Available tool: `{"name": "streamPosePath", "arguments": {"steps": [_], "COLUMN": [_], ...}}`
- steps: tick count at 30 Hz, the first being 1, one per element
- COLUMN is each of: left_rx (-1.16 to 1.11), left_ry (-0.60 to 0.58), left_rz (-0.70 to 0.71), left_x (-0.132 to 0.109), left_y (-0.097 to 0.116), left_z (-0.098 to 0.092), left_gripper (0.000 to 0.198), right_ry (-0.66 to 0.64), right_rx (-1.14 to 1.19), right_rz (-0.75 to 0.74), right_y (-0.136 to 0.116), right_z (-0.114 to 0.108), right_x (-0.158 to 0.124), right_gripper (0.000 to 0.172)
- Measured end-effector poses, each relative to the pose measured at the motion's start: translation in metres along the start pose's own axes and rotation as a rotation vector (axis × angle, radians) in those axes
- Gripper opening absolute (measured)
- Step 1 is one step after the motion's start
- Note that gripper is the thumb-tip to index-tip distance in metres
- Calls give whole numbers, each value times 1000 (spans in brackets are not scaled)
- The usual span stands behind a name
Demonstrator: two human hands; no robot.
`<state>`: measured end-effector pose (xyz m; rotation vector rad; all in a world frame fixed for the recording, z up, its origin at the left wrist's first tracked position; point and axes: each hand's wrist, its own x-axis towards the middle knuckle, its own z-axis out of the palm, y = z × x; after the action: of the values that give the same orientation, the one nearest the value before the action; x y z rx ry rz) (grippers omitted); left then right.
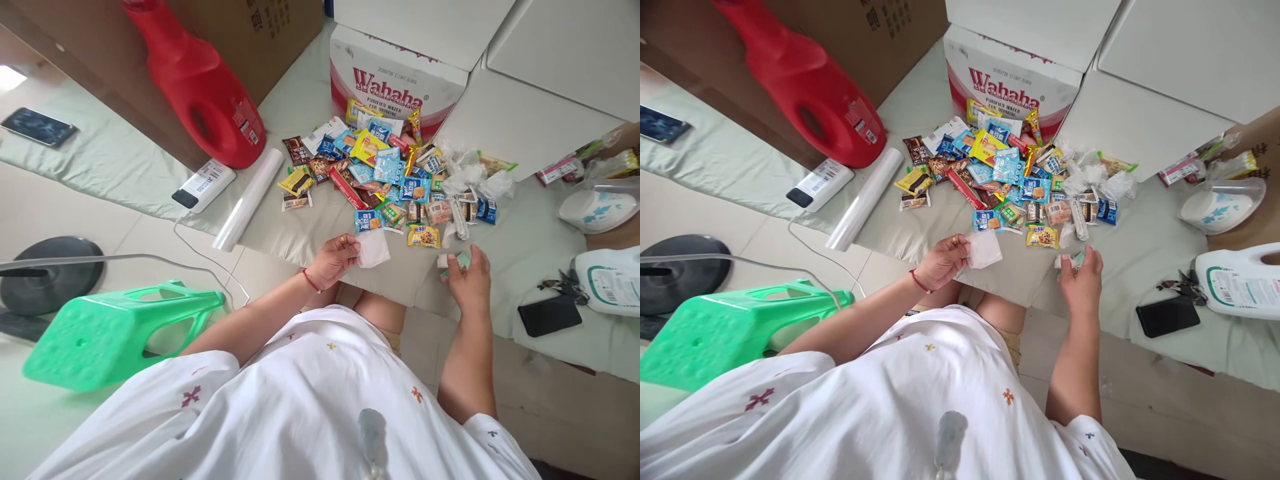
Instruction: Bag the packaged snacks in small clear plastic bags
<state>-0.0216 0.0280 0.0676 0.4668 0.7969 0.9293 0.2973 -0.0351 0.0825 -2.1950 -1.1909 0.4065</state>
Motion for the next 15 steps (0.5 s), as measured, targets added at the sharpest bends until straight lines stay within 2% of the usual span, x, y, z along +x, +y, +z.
{"name": "streamPosePath", "arguments": {"steps": [2,4,5,7,9,11,15], "left_rx": [75,142,171,227,272,283,184], "left_ry": [21,30,26,-7,-53,-80,-33], "left_rz": [55,103,121,147,161,151,95], "left_x": [0,-1,-1,-3,-5,-7,-6], "left_y": [-4,-8,-11,-15,-18,-19,-14], "left_z": [4,10,13,19,24,27,22], "left_gripper": [48,47,47,44,41,40,42], "right_ry": [98,121,64,-128,-266,-268,-233], "right_rx": [-97,-16,73,248,342,404,701], "right_rz": [-90,-191,-252,-380,-450,-390,-47], "right_y": [-18,-42,-54,-75,-86,-86,-67], "right_z": [2,10,16,30,44,53,55], "right_x": [-14,-37,-48,-68,-79,-78,-61], "right_gripper": [62,47,42,37,30,23,28]}}
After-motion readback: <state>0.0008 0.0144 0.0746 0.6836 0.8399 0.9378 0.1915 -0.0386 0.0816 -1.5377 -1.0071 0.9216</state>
